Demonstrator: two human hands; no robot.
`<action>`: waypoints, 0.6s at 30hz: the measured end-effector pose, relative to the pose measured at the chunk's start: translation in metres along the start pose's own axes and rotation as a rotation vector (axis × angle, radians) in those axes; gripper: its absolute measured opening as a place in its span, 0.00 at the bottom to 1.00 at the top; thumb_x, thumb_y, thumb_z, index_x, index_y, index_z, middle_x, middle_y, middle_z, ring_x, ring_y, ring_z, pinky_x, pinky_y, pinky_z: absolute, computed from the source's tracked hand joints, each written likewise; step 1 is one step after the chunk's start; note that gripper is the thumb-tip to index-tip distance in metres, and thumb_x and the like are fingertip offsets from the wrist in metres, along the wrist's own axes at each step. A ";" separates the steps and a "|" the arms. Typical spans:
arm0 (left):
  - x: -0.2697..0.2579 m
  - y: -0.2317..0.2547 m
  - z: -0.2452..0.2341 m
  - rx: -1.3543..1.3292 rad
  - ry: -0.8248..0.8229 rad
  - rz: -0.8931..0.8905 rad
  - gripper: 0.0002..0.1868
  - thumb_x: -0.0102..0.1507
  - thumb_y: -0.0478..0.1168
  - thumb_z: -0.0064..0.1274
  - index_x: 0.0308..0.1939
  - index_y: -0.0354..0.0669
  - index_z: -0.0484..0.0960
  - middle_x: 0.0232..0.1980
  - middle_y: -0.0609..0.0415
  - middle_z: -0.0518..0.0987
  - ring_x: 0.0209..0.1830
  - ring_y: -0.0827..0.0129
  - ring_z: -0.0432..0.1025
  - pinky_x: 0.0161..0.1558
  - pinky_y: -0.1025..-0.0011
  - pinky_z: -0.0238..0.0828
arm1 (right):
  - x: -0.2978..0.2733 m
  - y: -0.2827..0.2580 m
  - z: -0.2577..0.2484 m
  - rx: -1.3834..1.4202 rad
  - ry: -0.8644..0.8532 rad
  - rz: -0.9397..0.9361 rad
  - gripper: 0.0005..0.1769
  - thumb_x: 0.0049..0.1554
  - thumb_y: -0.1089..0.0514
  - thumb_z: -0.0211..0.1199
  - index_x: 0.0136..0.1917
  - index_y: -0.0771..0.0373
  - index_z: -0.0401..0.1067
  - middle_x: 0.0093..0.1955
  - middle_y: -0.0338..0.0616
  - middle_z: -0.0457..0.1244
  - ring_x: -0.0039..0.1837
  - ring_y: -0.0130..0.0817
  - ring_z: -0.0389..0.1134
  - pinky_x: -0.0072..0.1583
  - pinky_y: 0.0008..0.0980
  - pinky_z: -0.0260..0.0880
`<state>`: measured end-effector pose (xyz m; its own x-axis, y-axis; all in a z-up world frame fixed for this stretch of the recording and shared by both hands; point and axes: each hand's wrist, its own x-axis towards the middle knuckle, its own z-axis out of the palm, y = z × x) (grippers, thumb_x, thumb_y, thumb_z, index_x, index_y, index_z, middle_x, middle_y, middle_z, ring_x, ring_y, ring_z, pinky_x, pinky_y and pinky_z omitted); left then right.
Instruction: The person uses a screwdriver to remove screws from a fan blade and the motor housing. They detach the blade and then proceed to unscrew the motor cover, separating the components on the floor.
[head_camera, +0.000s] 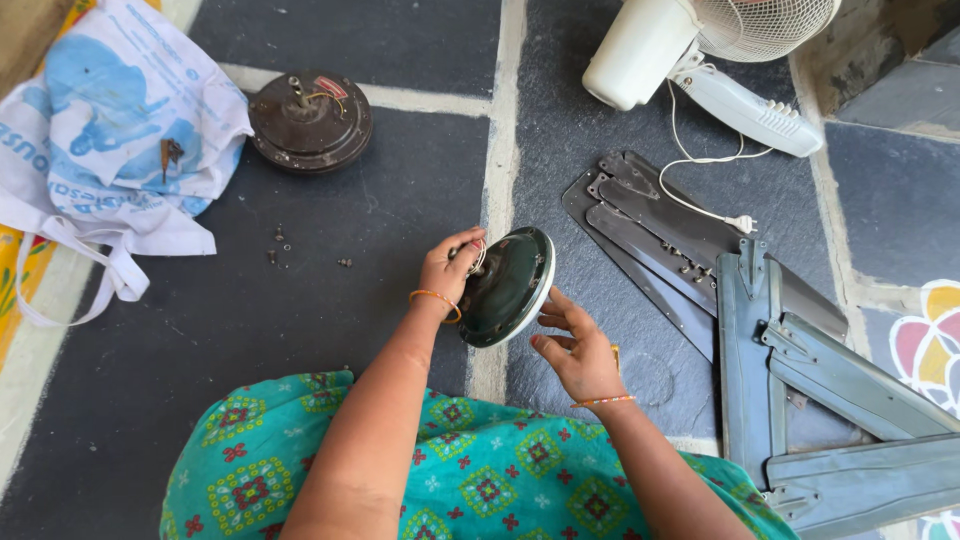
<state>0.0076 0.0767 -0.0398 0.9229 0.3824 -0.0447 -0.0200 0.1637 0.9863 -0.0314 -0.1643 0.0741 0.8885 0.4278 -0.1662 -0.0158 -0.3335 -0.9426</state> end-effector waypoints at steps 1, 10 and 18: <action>0.001 0.001 0.001 -0.005 -0.006 0.002 0.15 0.66 0.39 0.52 0.54 0.39 0.85 0.58 0.52 0.84 0.55 0.72 0.77 0.60 0.75 0.71 | -0.001 -0.002 0.000 -0.014 -0.006 -0.008 0.42 0.52 0.69 0.65 0.78 0.61 0.57 0.66 0.48 0.64 0.68 0.38 0.67 0.62 0.38 0.75; 0.006 0.014 0.002 -0.023 -0.007 -0.052 0.15 0.67 0.41 0.53 0.53 0.39 0.86 0.48 0.53 0.86 0.49 0.73 0.79 0.55 0.75 0.73 | -0.003 -0.020 0.003 -0.141 -0.017 -0.006 0.46 0.51 0.67 0.68 0.79 0.56 0.55 0.66 0.46 0.63 0.66 0.39 0.69 0.61 0.37 0.76; 0.009 0.028 -0.002 -0.013 0.004 -0.143 0.15 0.66 0.44 0.53 0.51 0.41 0.87 0.49 0.54 0.86 0.50 0.73 0.78 0.56 0.75 0.72 | 0.002 -0.002 -0.014 -0.533 0.053 -0.031 0.36 0.53 0.60 0.68 0.73 0.53 0.64 0.67 0.46 0.66 0.63 0.39 0.72 0.59 0.38 0.77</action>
<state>0.0150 0.0868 -0.0135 0.9152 0.3577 -0.1855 0.1067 0.2287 0.9676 -0.0231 -0.1743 0.0802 0.9071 0.4057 -0.1123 0.2338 -0.7074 -0.6670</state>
